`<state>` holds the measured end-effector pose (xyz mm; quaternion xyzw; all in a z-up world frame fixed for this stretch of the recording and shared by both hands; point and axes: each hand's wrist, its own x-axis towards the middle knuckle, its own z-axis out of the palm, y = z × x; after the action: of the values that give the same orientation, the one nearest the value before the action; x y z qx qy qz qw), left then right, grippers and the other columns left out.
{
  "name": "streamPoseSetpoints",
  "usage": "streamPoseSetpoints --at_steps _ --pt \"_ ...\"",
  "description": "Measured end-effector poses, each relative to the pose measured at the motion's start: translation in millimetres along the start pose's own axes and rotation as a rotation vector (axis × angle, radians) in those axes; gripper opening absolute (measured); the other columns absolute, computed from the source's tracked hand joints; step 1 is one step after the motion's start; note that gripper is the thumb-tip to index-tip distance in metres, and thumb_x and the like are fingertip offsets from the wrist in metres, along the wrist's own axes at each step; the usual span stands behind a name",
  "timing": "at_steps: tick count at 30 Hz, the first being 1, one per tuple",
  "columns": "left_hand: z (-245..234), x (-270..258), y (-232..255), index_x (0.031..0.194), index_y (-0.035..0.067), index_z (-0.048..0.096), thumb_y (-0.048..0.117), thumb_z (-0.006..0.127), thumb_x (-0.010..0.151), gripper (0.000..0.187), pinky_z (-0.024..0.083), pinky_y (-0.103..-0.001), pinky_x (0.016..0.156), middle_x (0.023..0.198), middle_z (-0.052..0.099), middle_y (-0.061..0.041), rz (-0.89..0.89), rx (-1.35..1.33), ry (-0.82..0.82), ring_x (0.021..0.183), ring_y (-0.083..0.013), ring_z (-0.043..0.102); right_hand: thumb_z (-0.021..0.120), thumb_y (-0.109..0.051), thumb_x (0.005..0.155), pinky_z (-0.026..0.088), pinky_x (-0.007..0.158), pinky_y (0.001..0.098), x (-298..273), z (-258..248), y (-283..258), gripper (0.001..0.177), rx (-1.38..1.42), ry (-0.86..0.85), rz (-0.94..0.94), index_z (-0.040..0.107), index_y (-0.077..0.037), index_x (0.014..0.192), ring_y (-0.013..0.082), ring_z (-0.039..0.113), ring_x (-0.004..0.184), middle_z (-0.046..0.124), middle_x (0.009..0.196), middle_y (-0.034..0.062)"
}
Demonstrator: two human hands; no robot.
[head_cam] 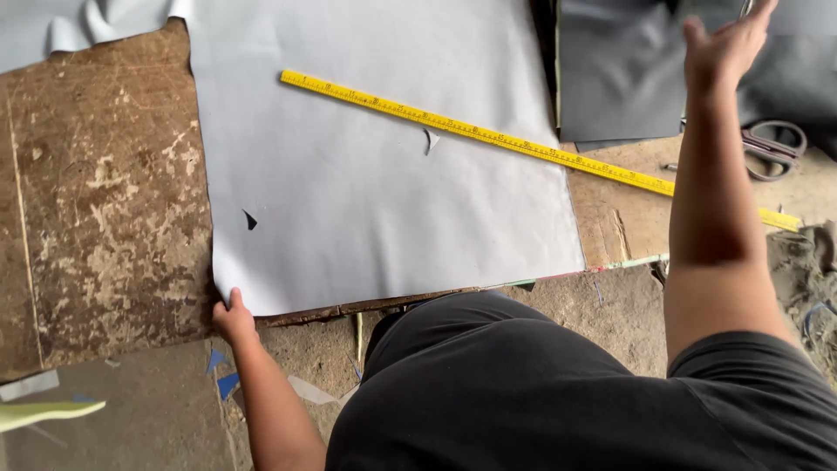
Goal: The person measures and marks a large sheet of gray fabric using a yellow ruler and a pen. They then use scissors to cut the fabric along the marked lines, separating a rectangular piece from the main sheet.
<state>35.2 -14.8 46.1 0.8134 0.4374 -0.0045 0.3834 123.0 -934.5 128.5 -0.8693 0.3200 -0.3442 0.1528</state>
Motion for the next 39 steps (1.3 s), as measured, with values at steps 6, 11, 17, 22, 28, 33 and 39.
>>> streamPoseSetpoints --at_steps 6,11,17,22,28,33,39 --pt "6 7 -1 0.128 0.014 0.066 0.021 0.066 0.098 0.030 0.055 -0.053 0.085 0.123 0.070 -0.011 0.030 0.069 0.162 0.104 -0.0384 0.067 0.091 -0.062 0.074 0.049 0.063 0.0463 -150 -2 12 0.065 -0.092 -0.642 -0.470 0.065 -0.003 0.084 0.0327 0.062 0.073 0.064 0.085 0.0112" --pt "-3 13 14 0.124 0.016 0.067 0.008 0.058 0.098 0.029 0.058 -0.053 0.080 0.126 0.068 -0.012 -0.015 0.222 0.155 0.107 -0.0377 0.066 0.090 -0.034 0.075 0.049 0.097 0.0467 -188 -5 18 0.060 -0.002 -0.855 -0.382 0.074 -0.007 0.126 0.0368 0.057 0.109 0.062 0.119 0.0146" --pt "12 62 23 0.112 0.022 0.074 0.005 0.064 0.094 0.026 0.058 -0.045 0.076 0.109 0.075 -0.001 0.005 0.254 0.102 0.094 -0.0288 0.071 0.064 -0.024 0.095 0.046 0.095 0.0453 -195 -27 -36 0.025 0.025 -0.997 -0.277 0.073 -0.007 0.111 0.0354 0.060 0.107 0.070 0.112 0.0174" --pt "-2 90 39 0.111 0.016 0.075 -0.002 0.068 0.089 0.029 0.060 -0.042 0.080 0.105 0.076 -0.007 -0.126 0.258 -0.071 0.093 -0.0315 0.071 0.068 -0.043 0.105 0.049 0.072 0.0434 -228 -45 -64 0.034 -0.124 -0.808 -0.390 0.067 -0.011 0.095 0.0313 0.064 0.087 0.067 0.091 0.0125" --pt "-1 132 12 0.093 0.022 0.075 0.019 0.080 0.083 0.012 0.055 -0.034 0.077 0.092 0.077 0.004 0.269 0.257 -0.111 0.084 -0.0200 0.071 0.086 -0.061 0.077 0.061 0.080 0.0365 -258 -70 -78 0.049 -0.254 -0.739 -0.723 0.081 -0.025 0.108 0.0137 0.064 0.094 0.077 0.094 -0.0083" --pt "3 110 36 0.112 0.013 0.071 0.009 0.070 0.094 0.018 0.062 -0.027 0.081 0.110 0.076 -0.003 0.339 0.175 -0.173 0.096 -0.0173 0.072 0.075 -0.063 0.079 0.057 0.073 0.0393 -269 -85 -108 0.052 -0.442 -0.958 -0.699 0.080 -0.030 0.119 0.0176 0.062 0.106 0.077 0.102 -0.0096" --pt "9 104 31 0.109 0.014 0.075 0.001 0.070 0.091 0.022 0.064 -0.033 0.073 0.105 0.078 -0.004 0.365 0.183 -0.103 0.092 -0.0199 0.074 0.078 -0.053 0.084 0.053 0.077 0.0401 -283 -67 -102 0.048 -0.373 -0.991 -0.653 0.081 -0.025 0.122 0.0242 0.058 0.104 0.078 0.104 -0.0023"
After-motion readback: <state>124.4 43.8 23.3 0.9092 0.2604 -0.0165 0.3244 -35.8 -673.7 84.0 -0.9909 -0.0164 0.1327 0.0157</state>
